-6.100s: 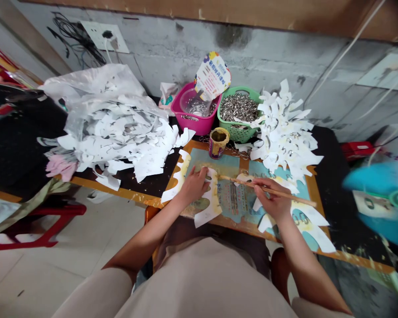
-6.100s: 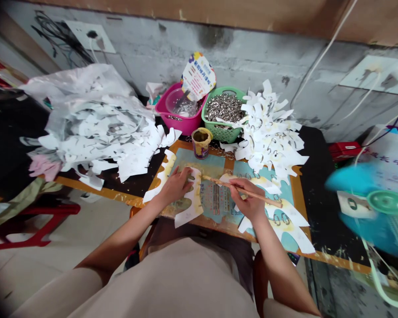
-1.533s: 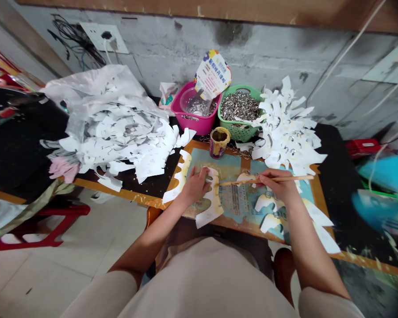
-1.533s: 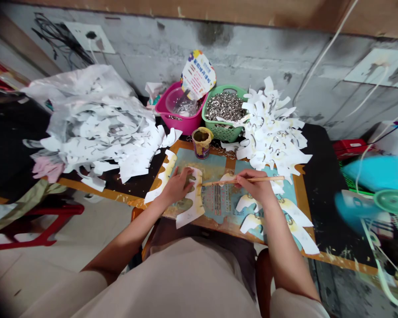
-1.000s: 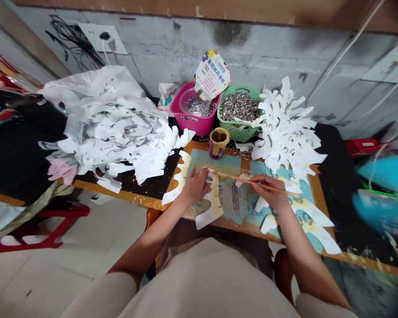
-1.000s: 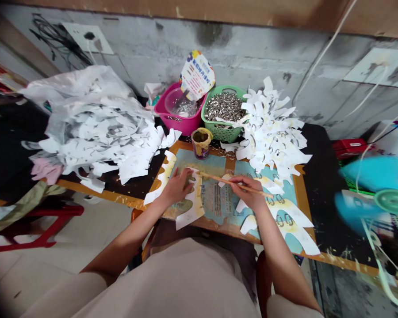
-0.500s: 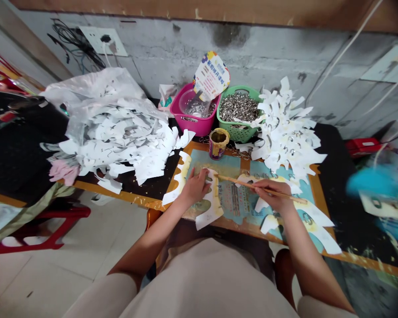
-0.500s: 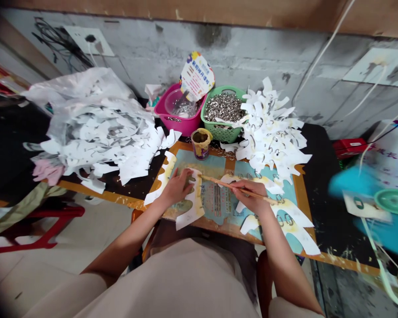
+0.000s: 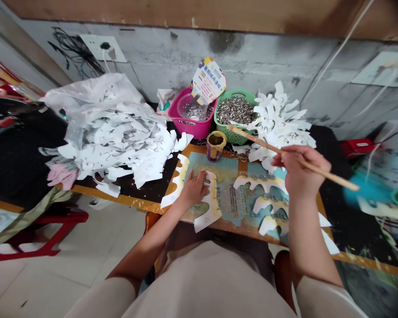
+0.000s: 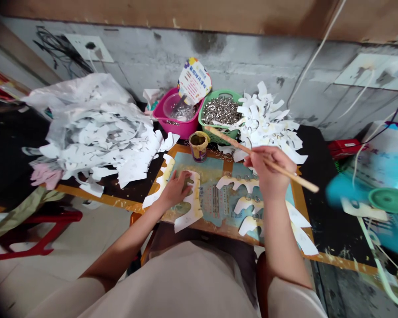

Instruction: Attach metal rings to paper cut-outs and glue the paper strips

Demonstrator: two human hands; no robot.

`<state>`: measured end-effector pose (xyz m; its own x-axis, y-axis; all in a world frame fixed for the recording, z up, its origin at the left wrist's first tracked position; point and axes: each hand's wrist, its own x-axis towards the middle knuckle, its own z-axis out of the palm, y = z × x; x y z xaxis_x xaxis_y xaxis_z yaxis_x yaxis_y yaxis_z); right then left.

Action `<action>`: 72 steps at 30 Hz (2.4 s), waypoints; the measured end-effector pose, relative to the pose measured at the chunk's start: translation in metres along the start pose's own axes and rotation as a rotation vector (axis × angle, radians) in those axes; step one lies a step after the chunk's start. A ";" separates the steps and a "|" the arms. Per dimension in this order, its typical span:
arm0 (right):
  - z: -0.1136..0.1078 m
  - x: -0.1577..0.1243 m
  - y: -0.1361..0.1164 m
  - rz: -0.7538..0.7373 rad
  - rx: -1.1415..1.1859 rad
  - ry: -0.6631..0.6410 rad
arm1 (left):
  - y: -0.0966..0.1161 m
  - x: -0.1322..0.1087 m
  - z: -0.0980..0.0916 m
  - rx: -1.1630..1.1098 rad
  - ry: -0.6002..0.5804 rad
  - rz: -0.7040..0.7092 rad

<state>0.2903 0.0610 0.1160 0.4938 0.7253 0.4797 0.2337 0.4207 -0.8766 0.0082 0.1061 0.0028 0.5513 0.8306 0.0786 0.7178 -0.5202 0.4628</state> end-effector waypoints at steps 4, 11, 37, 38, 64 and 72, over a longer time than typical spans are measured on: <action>0.032 0.045 -0.021 0.009 -0.077 -0.278 | 0.000 -0.001 0.001 -0.016 0.013 -0.006; 0.105 0.073 -0.008 -0.218 -0.436 -0.449 | 0.002 -0.003 -0.001 0.008 0.019 0.011; 0.007 0.048 0.008 0.164 0.342 -0.073 | -0.002 -0.002 0.003 -0.030 0.052 0.029; 0.000 0.037 0.012 0.193 0.350 -0.093 | -0.002 -0.002 0.002 -0.031 0.050 0.032; 0.000 -0.045 0.040 0.069 -0.259 -0.552 | -0.002 -0.001 0.003 -0.037 0.026 0.005; -0.006 -0.042 0.035 0.084 -0.282 -0.510 | -0.001 -0.002 0.001 -0.030 0.018 -0.005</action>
<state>0.2830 0.0416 0.0645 0.0713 0.9498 0.3047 0.4597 0.2398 -0.8551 0.0070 0.1052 0.0009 0.5402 0.8365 0.0919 0.7070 -0.5104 0.4896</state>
